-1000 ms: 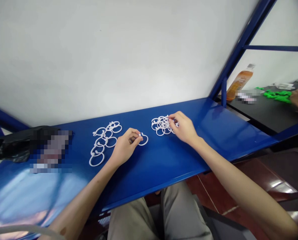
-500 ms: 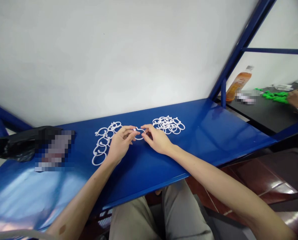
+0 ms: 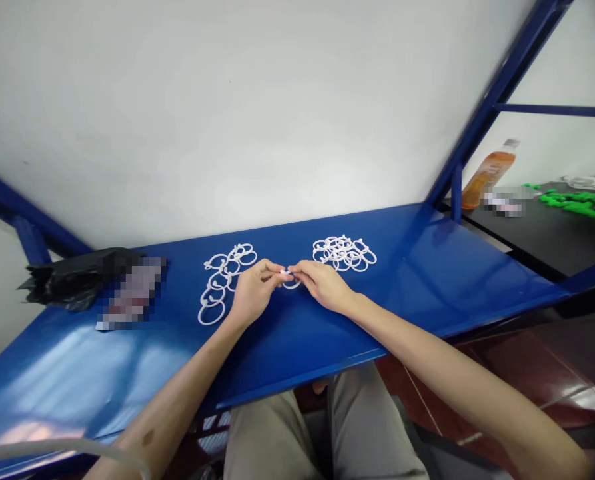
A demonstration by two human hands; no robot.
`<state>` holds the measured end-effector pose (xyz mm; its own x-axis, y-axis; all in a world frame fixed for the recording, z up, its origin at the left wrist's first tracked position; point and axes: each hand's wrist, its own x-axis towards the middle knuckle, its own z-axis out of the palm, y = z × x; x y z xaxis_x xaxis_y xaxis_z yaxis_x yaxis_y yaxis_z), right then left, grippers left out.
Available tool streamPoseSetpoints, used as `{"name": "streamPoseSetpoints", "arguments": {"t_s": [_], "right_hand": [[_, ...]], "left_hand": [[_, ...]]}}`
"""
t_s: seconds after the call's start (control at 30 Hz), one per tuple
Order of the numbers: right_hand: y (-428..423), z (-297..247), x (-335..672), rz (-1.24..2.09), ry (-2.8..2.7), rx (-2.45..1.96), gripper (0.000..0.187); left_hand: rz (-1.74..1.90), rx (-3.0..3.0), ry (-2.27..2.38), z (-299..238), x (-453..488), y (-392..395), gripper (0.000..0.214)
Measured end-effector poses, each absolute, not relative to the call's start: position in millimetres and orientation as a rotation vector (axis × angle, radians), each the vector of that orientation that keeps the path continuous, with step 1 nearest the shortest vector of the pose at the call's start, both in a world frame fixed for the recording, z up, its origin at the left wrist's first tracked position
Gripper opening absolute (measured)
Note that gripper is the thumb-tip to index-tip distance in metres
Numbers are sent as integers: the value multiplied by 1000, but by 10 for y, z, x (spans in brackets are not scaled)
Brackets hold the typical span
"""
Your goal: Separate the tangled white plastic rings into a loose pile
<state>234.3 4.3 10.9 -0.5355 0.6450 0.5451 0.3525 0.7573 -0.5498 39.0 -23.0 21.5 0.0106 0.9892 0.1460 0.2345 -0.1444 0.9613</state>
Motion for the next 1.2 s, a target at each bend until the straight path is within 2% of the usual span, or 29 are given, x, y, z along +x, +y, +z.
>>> {"name": "streamPoseSetpoints", "arguments": {"t_s": [0.17, 0.33, 0.47, 0.63, 0.73, 0.87, 1.0, 1.2], "right_hand": [[34, 133, 2400, 500, -2310, -691, 19], [1, 169, 2354, 493, -2313, -736, 19], [130, 240, 2474, 349, -2170, -736, 24], [569, 361, 3049, 132, -1705, -1123, 25], [868, 335, 3469, 279, -1567, -1453, 24], [1127, 218, 3832, 394, -1567, -1769, 14], [1207, 176, 3887, 434, -1692, -1739, 16], [1157, 244, 3776, 512, -1791, -1692, 19]], "left_hand": [[1043, 1735, 1263, 253, 408, -303, 22], [960, 2086, 1422, 310, 405, -283, 23], [942, 2292, 1706, 281, 232, -143, 25], [778, 2282, 2221, 206, -48, 25, 45], [668, 2260, 2327, 179, -112, 74, 52], [634, 2278, 2395, 171, -104, 91, 40], [671, 2281, 2383, 175, -100, 80, 28], [803, 2227, 2339, 209, -74, 57, 25]]}}
